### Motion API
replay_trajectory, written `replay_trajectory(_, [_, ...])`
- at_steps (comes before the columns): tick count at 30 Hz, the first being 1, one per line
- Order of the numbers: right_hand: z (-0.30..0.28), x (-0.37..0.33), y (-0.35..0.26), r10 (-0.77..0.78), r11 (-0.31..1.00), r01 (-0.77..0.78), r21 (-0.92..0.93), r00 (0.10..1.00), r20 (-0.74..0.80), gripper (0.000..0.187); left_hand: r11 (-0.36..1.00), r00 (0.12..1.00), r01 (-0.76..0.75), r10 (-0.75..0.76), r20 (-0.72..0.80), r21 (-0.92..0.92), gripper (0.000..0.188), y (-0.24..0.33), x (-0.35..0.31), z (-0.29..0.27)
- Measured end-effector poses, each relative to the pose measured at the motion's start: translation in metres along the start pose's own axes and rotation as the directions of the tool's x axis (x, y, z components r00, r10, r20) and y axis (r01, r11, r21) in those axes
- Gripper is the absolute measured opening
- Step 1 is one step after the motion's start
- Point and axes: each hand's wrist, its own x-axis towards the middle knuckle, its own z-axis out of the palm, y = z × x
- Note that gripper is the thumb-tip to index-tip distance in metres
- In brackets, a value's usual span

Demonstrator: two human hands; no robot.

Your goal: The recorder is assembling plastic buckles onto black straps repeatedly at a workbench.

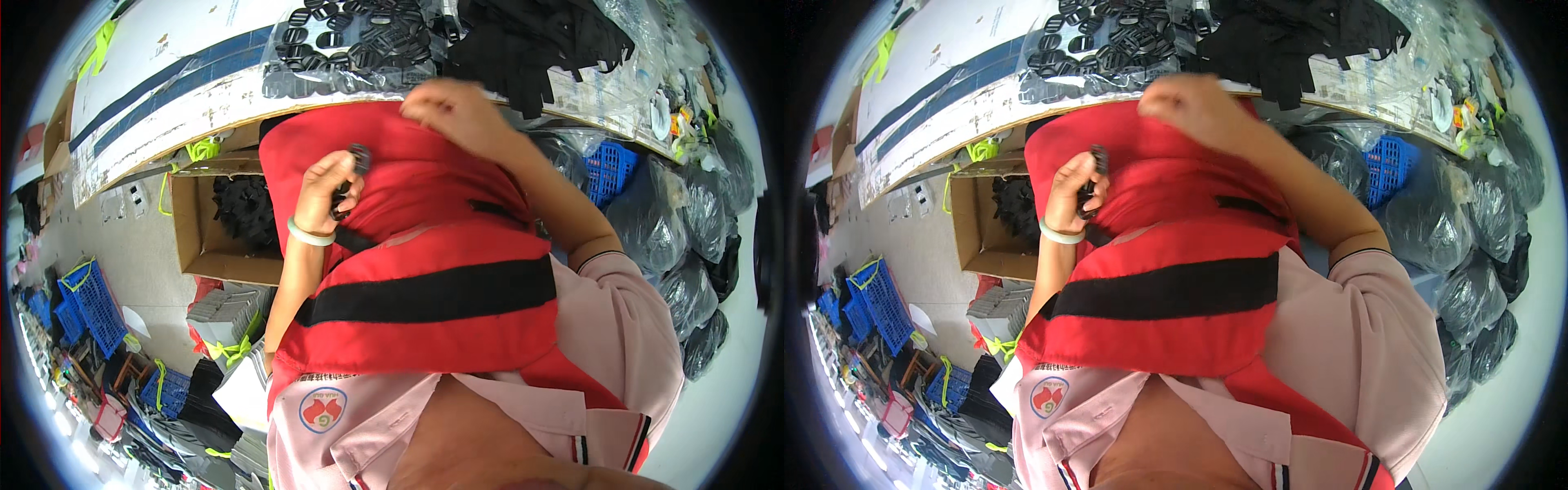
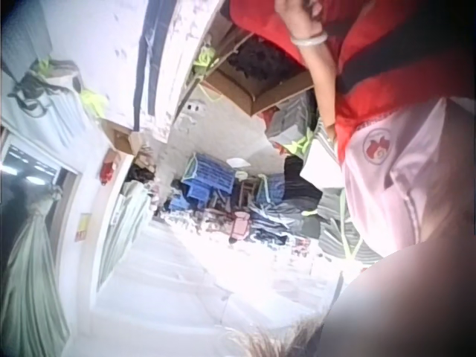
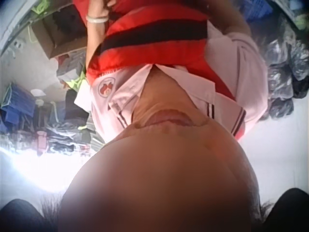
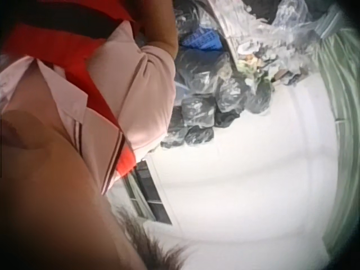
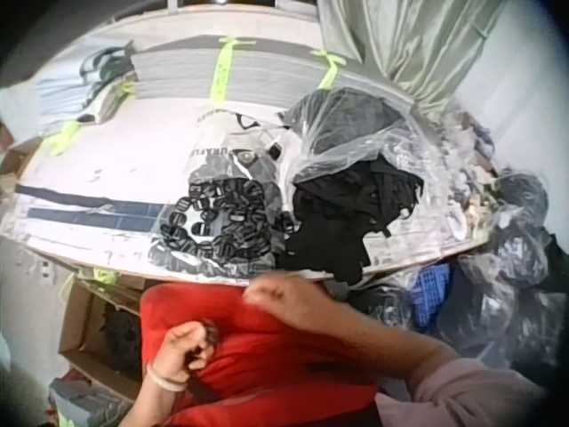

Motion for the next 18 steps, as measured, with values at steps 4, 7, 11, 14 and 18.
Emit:
replay_trajectory(4, [-0.066,0.008,0.029,0.075,0.889,-0.156,-0.430,0.977,-0.198,0.021,0.830,0.990,0.091,-0.134,-0.038,-0.551,0.021,-0.015,0.010,-0.013])
replay_trajectory(7, [-0.069,0.002,0.034,-0.008,0.754,-0.067,-0.653,0.994,-0.111,0.025,0.844,0.974,0.145,-0.213,-0.074,-0.516,0.021,-0.028,0.012,-0.018])
replay_trajectory(11, [-0.054,-0.004,0.052,-0.028,0.681,-0.097,-0.726,0.987,-0.158,0.028,0.861,0.988,0.140,-0.154,0.012,-0.490,0.020,-0.026,0.013,-0.010])
replay_trajectory(14, [-0.055,0.002,0.055,0.006,0.722,-0.129,-0.679,0.984,-0.180,0.025,0.872,0.990,0.134,-0.142,0.019,-0.471,0.018,-0.026,0.010,-0.007])
replay_trajectory(18, [-0.056,0.005,0.068,-0.064,0.684,-0.103,-0.722,0.978,-0.200,0.024,0.926,0.993,0.115,-0.117,0.016,-0.358,0.017,-0.024,0.013,-0.001])
